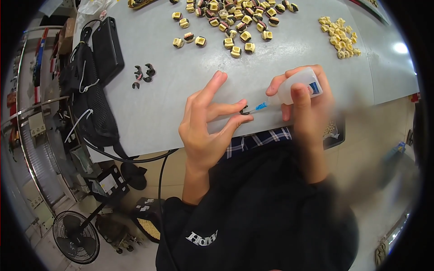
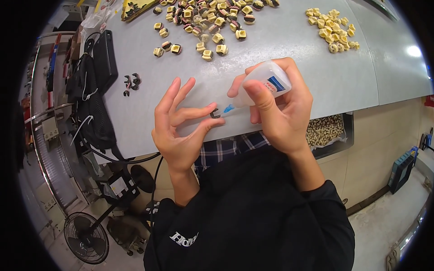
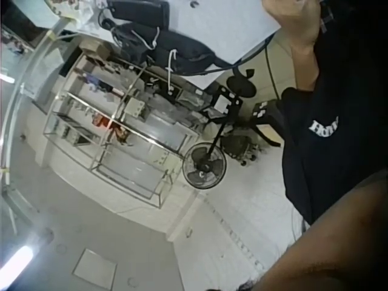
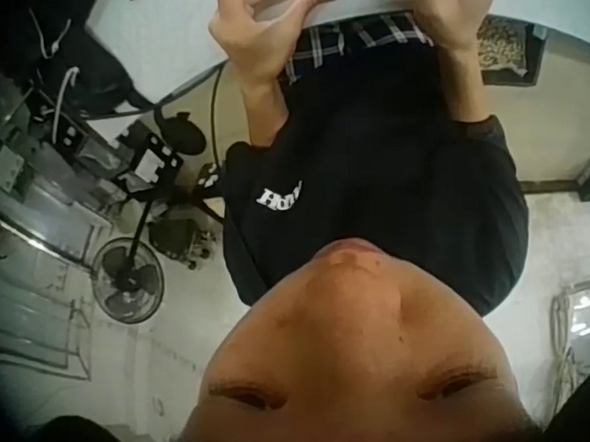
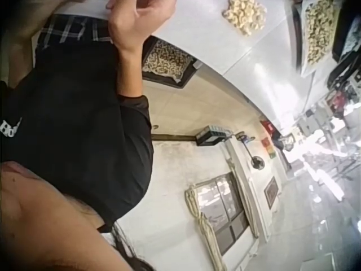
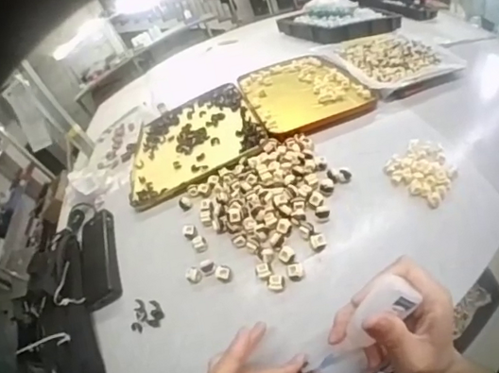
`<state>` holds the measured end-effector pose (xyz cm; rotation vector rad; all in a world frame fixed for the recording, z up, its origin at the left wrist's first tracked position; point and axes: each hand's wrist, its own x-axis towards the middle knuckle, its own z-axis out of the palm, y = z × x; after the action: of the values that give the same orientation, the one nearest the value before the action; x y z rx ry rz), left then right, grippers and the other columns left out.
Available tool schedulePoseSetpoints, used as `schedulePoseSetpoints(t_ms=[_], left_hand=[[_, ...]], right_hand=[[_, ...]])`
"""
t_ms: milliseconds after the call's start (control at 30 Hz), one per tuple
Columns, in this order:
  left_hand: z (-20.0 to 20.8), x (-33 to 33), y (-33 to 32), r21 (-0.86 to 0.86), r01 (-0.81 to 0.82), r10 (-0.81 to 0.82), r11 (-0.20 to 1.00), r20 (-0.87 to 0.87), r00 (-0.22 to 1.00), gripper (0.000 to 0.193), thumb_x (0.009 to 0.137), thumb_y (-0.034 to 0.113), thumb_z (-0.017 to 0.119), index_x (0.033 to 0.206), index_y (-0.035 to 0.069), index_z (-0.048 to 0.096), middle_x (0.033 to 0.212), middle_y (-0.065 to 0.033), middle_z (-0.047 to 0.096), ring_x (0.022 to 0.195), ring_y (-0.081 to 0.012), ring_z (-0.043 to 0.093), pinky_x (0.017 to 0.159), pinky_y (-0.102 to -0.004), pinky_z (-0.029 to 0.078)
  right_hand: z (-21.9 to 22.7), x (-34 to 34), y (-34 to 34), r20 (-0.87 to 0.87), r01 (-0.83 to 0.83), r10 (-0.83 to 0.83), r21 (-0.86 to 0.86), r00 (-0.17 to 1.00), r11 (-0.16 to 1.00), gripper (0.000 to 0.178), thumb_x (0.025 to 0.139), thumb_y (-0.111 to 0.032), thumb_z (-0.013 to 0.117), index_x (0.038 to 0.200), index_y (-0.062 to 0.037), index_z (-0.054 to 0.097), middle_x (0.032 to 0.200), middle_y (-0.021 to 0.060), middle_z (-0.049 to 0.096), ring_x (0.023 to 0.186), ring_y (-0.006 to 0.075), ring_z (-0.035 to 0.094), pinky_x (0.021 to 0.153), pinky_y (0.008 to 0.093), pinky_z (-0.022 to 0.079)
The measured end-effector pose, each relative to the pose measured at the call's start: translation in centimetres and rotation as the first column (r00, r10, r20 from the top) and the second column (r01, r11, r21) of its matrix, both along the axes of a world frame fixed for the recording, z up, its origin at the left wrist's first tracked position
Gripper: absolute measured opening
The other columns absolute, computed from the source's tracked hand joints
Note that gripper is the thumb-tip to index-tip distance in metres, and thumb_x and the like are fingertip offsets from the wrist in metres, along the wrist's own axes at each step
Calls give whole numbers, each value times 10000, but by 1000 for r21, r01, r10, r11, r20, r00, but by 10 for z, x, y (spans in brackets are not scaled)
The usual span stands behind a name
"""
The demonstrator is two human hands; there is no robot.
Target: Assembling small gold-colored cubes onto black plastic components using glue at a factory workbench.
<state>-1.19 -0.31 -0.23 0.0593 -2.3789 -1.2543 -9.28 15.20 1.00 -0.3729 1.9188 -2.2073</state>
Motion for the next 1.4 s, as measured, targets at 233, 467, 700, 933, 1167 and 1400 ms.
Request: schedulePoseSetpoints(t_ms=[233, 467, 700, 933, 1167, 1400], left_hand=[[2, -1, 0, -27, 2, -2, 1000, 1, 1000, 809, 607, -20, 801, 1296, -29, 377, 776, -102, 696, 1119, -328, 552, 947, -371, 413], [1, -1, 1, 4, 8, -8, 1000, -1, 1000, 834, 598, -16, 808, 1307, -36, 370, 778, -100, 696, 1126, -328, 547, 961, -379, 395], [0, 1, 0, -2, 4, -4, 1000, 4, 1000, 840, 589, -21, 811, 1306, -41, 374, 775, -100, 696, 1131, -333, 541, 971, -384, 386], [2, 2, -1, -11, 5, -5, 1000, -11, 1000, 845, 581, -26, 811, 1305, -45, 375, 774, -104, 695, 1135, -338, 537, 979, -388, 381], [1, 1, -1, -3, 17, -17, 1000, -24, 1000, 840, 585, -39, 802, 1306, -50, 371, 778, -114, 694, 1133, -338, 539, 979, -390, 384], [1, 0, -1, -25, 18, -18, 1000, -18, 1000, 836, 603, -54, 787, 1319, -49, 356, 773, -118, 693, 1135, -337, 536, 972, -393, 392]], right_hand=[[0, 2, -2, -8, 0, 0, -44, 1000, 999, 384, 885, -379, 573, 982, -22, 468, 776, 162, 635, 480, 72, 474, 418, 176, 369], [-4, 2, -2, -14, -12, 12, -54, 1000, 998, 382, 884, -362, 581, 994, -14, 466, 792, 175, 636, 493, 92, 498, 424, 187, 395], [-4, 1, -3, -23, 7, -8, -60, 1000, 998, 383, 883, -365, 582, 991, -16, 467, 791, 175, 636, 513, 92, 507, 423, 189, 394], [-5, 0, 1, -24, -10, 7, -152, 1000, 988, 195, 893, -126, 579, 976, 2, 458, 807, 131, 655, 484, 39, 468, 434, 160, 385], [-4, 0, 1, -27, -70, 66, -180, 997, 981, 199, 888, -128, 582, 975, 2, 459, 796, 135, 654, 471, 39, 459, 422, 161, 380], [-4, -3, 4, -17, -91, 89, -152, 996, 984, 201, 887, -128, 583, 976, 2, 458, 790, 135, 655, 501, 39, 477, 447, 164, 394]])
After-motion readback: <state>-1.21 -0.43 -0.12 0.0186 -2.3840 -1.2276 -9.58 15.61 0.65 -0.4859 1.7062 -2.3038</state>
